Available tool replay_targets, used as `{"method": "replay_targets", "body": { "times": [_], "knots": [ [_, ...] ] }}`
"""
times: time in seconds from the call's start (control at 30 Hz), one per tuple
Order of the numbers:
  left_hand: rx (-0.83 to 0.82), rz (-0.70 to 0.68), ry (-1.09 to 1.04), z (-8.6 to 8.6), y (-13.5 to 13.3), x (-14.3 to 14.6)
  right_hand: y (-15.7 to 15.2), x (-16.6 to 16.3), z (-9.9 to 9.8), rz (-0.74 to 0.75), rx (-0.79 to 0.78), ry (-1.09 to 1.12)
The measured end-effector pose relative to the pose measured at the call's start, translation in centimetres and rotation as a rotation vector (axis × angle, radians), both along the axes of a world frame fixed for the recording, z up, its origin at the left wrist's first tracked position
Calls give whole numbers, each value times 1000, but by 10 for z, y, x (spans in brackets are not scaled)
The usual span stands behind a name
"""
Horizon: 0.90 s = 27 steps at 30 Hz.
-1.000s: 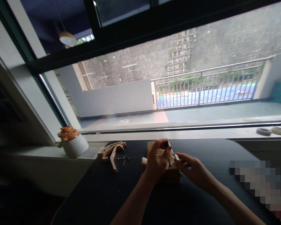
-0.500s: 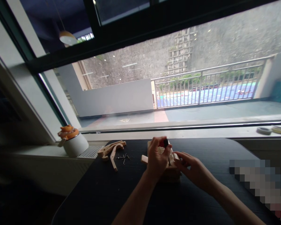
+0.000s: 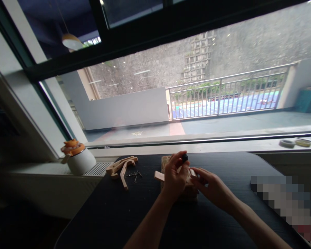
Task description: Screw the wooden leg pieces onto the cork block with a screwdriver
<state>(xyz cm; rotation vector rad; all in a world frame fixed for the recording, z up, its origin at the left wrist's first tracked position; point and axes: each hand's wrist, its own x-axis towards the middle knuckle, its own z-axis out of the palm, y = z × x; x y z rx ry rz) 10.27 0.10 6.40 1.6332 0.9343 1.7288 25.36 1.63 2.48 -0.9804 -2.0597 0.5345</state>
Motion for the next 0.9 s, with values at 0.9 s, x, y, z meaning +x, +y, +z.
{"method": "replay_targets", "body": {
  "times": [0.9],
  "knots": [
    [26, -29, 5, 4, 5, -8, -2, 0, 2, -31, 36, -9]
  ]
}}
